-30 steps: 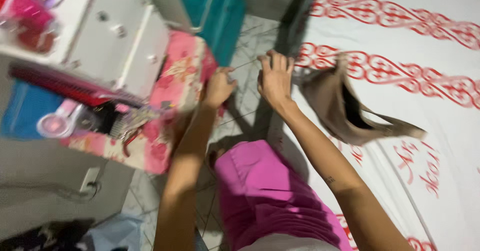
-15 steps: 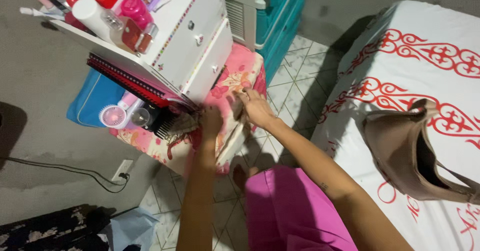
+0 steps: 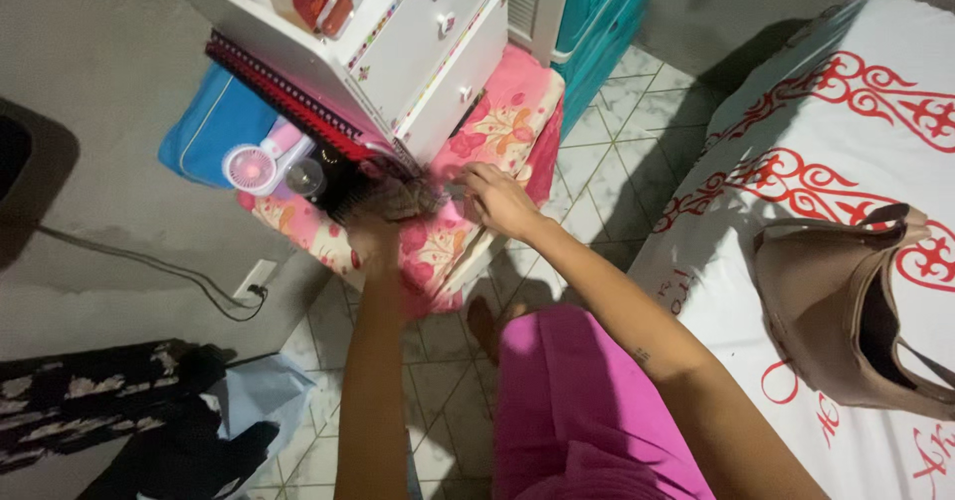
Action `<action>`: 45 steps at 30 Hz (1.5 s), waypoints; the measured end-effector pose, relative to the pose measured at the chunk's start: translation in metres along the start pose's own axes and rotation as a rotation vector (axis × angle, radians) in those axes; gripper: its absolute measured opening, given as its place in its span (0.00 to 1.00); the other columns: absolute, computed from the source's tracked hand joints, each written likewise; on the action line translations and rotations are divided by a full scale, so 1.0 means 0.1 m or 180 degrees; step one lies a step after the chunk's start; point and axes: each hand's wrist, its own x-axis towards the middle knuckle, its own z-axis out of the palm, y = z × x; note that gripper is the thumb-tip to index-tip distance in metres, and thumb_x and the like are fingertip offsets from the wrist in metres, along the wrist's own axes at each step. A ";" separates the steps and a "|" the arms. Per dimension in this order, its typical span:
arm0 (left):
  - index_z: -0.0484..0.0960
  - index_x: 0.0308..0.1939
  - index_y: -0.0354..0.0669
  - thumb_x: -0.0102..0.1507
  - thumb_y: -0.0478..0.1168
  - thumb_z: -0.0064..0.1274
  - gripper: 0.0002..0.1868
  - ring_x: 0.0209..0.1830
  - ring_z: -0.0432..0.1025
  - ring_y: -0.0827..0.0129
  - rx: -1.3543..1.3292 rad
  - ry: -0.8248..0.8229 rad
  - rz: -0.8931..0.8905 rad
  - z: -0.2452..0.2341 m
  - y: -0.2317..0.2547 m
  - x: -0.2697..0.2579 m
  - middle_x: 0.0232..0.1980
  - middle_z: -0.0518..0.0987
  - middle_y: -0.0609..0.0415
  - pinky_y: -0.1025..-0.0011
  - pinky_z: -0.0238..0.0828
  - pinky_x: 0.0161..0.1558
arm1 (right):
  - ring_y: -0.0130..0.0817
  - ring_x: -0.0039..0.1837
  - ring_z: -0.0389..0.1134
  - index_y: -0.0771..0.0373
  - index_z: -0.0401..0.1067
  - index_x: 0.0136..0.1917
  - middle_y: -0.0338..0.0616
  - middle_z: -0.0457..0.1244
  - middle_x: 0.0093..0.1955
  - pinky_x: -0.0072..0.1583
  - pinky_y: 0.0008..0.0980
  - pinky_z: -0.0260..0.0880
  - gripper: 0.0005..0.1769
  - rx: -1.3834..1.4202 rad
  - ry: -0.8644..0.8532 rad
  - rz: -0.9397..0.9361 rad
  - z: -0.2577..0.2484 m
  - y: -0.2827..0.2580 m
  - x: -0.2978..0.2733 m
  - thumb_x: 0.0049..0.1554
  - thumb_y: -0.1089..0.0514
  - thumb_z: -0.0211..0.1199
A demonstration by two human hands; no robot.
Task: The person opens a beige handbag on the bed and places items into it, including a wallet, keys, and a small pouch. They then gather cosmetic bottles and containers from the vanity and place them into the bag, opening a drawer to retrieve more items.
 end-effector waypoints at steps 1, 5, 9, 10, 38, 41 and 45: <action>0.81 0.48 0.35 0.40 0.59 0.71 0.41 0.53 0.74 0.37 0.0027 -0.0125 0.0054 0.02 -0.01 0.00 0.54 0.77 0.35 0.44 0.73 0.47 | 0.54 0.65 0.65 0.63 0.69 0.63 0.54 0.62 0.65 0.65 0.46 0.66 0.25 -0.0044 0.0016 -0.0015 0.01 -0.06 0.03 0.51 0.67 0.60; 0.79 0.53 0.34 0.40 0.55 0.70 0.43 0.52 0.74 0.39 0.0033 -0.0573 -0.0111 0.05 0.12 -0.01 0.54 0.77 0.36 0.40 0.72 0.44 | 0.54 0.65 0.65 0.63 0.70 0.64 0.54 0.63 0.62 0.66 0.46 0.67 0.27 0.0143 -0.0191 0.0220 -0.12 -0.13 -0.02 0.49 0.71 0.57; 0.79 0.50 0.33 0.41 0.51 0.72 0.38 0.49 0.75 0.44 -0.0067 -0.0772 -0.0144 -0.11 0.27 -0.01 0.50 0.79 0.38 0.45 0.73 0.42 | 0.55 0.62 0.66 0.65 0.69 0.62 0.55 0.63 0.61 0.62 0.46 0.68 0.28 -0.0107 -0.0171 0.0372 -0.36 -0.06 -0.19 0.46 0.71 0.58; 0.79 0.49 0.33 0.41 0.50 0.72 0.37 0.48 0.75 0.45 -0.0090 -0.0840 -0.0146 -0.17 0.28 -0.01 0.49 0.79 0.38 0.46 0.73 0.42 | 0.54 0.61 0.67 0.65 0.69 0.62 0.55 0.63 0.60 0.61 0.45 0.69 0.26 -0.0048 -0.0161 0.0411 -0.43 -0.03 -0.25 0.49 0.70 0.59; 0.77 0.63 0.34 0.58 0.34 0.66 0.29 0.53 0.79 0.71 -0.4772 -0.3363 0.0656 -2.90 2.16 0.72 0.55 0.84 0.51 0.74 0.76 0.56 | 0.42 0.71 0.63 0.61 0.48 0.81 0.49 0.59 0.72 0.71 0.40 0.63 0.51 0.1829 0.0867 0.0765 -1.29 -0.11 -0.81 0.56 0.54 0.76; 0.77 0.66 0.37 0.61 0.35 0.65 0.28 0.49 0.77 0.71 -0.5056 -0.3737 0.0652 -2.68 2.65 0.41 0.53 0.83 0.52 0.73 0.74 0.51 | 0.32 0.62 0.65 0.55 0.52 0.79 0.41 0.58 0.68 0.59 0.40 0.75 0.47 0.2949 0.0976 0.1904 -1.58 -0.08 -1.08 0.52 0.53 0.70; 0.76 0.66 0.40 0.61 0.36 0.63 0.28 0.46 0.79 0.73 -0.5170 -0.4275 0.0402 -2.38 3.26 -0.13 0.50 0.84 0.53 0.75 0.77 0.48 | 0.31 0.59 0.68 0.60 0.63 0.71 0.43 0.65 0.61 0.53 0.30 0.73 0.28 0.3499 0.1067 0.2140 -1.90 0.04 -1.61 0.61 0.52 0.66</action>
